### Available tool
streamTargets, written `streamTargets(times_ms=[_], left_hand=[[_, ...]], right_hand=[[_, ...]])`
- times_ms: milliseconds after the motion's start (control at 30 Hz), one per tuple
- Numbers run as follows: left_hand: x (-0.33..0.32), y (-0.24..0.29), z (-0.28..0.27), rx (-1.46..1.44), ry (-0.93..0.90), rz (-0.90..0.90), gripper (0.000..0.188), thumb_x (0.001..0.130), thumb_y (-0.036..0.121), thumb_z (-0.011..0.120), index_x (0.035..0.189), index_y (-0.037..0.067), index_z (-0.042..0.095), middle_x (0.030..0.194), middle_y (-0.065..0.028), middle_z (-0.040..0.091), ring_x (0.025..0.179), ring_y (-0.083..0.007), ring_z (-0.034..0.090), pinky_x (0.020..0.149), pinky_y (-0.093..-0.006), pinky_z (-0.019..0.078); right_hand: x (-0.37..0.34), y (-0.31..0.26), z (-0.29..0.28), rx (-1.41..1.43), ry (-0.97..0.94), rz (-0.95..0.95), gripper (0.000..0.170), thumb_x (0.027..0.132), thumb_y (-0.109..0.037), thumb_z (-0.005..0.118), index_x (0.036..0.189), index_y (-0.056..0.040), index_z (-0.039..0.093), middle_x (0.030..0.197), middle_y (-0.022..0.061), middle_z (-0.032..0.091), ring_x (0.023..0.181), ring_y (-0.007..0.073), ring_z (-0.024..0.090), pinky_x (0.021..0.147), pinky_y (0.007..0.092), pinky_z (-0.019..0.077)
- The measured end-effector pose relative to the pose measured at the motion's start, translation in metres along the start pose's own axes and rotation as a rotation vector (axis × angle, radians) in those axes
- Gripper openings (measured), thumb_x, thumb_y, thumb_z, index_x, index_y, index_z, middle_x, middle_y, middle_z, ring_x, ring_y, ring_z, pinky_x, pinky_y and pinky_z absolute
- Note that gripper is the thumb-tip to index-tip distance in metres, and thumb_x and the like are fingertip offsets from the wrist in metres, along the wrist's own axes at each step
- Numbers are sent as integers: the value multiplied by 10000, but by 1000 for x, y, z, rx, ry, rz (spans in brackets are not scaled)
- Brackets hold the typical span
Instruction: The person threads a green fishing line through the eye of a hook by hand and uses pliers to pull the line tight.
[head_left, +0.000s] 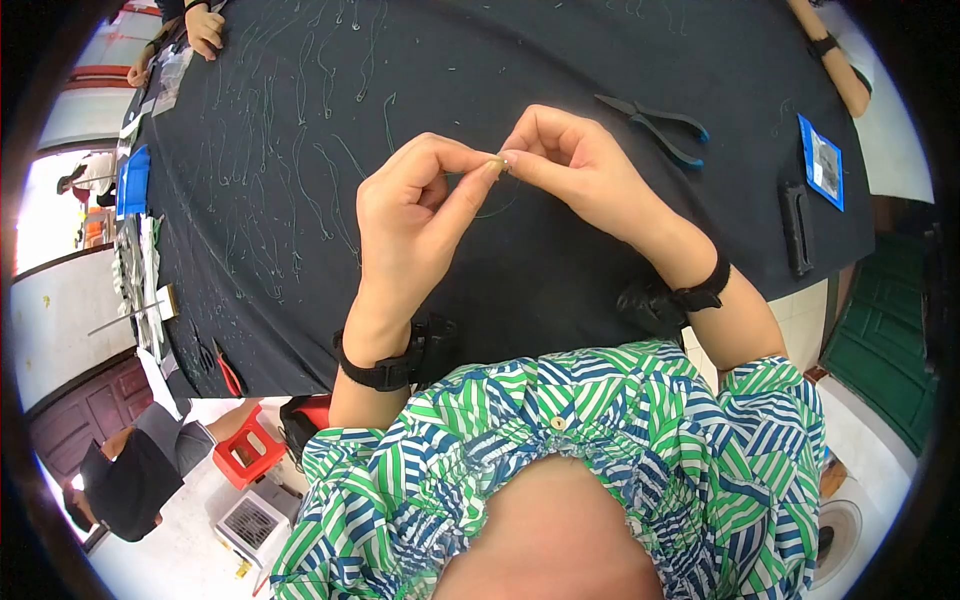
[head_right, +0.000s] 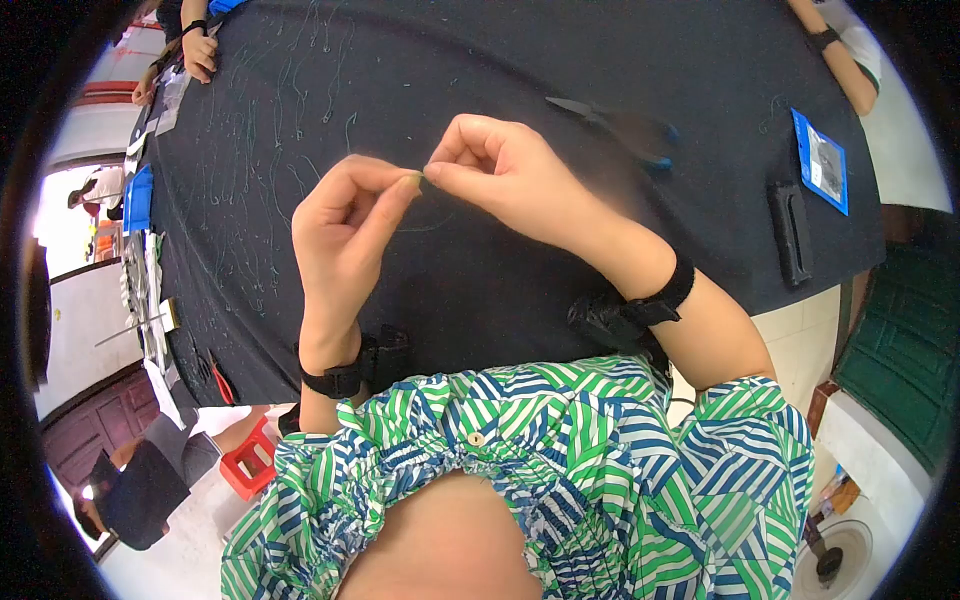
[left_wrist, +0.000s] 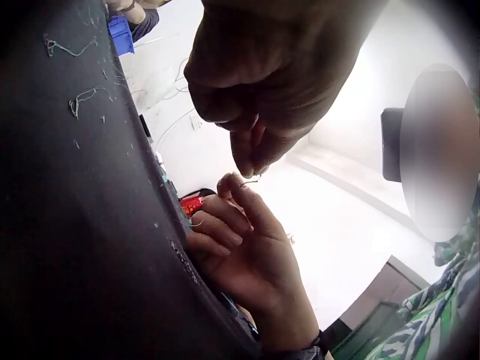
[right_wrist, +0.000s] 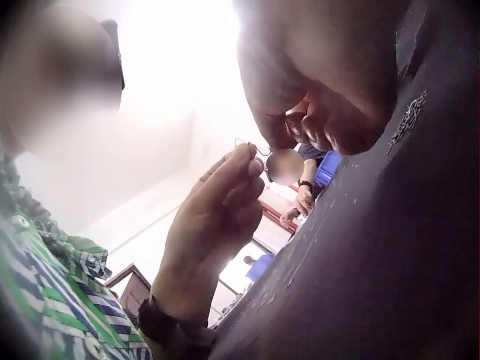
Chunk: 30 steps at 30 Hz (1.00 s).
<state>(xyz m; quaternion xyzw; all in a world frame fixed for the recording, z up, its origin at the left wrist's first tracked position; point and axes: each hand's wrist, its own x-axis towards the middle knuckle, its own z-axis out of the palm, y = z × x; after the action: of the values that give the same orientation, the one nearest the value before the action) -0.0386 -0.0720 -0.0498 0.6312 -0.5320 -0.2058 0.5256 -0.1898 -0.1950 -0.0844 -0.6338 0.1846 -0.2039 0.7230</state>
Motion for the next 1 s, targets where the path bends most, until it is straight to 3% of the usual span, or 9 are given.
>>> streamTargets(times_ms=[133, 333, 433, 633, 733, 1000], left_hand=[[0, 2, 0, -4, 34, -23, 47, 846, 23, 737, 861, -7, 704, 752, 3, 623, 526, -25, 368, 477, -225, 280], [-1, -1, 0, -17, 88, -33, 49, 841, 11, 735, 868, -12, 701, 755, 6, 619, 535, -24, 348, 486, -217, 278], [0, -1, 1, -25, 97, -32, 49, 839, 7, 733, 870, -12, 700, 758, 7, 618, 540, -24, 346, 488, -216, 278], [2, 5, 1, 92, 39, 14, 48, 834, -11, 729, 874, -6, 702, 768, -2, 626, 541, -33, 370, 484, -223, 289], [2, 9, 1, 129, -3, 37, 55, 830, -9, 736, 874, 1, 704, 767, -8, 634, 545, -41, 405, 481, -229, 303], [1, 5, 1, 99, -13, 53, 62, 820, 12, 762, 853, 15, 710, 725, -9, 633, 547, -56, 442, 475, -238, 317]], right_hand=[[-5, -5, 7, -18, 15, 20, 144, 943, -128, 663, 854, -47, 584, 708, -84, 502, 643, -5, 414, 562, 197, 320], [-13, -9, 16, -180, 89, -115, 163, 885, -72, 687, 772, -53, 571, 620, -76, 441, 578, 9, 346, 513, 231, 265], [-15, -16, 14, -314, 74, -161, 117, 843, -115, 695, 809, -34, 619, 616, -13, 550, 557, 39, 447, 519, 239, 360], [-12, -18, 7, -630, 177, -623, 110, 817, -88, 739, 907, -52, 686, 736, 57, 631, 554, 127, 534, 519, 274, 410], [-9, -19, 1, -675, 242, -666, 103, 838, -90, 739, 923, -57, 692, 750, 51, 647, 560, 122, 549, 527, 269, 417], [-7, -18, -4, -261, 134, -140, 126, 926, -153, 690, 966, -34, 691, 656, -38, 554, 573, 17, 452, 530, 211, 348]])
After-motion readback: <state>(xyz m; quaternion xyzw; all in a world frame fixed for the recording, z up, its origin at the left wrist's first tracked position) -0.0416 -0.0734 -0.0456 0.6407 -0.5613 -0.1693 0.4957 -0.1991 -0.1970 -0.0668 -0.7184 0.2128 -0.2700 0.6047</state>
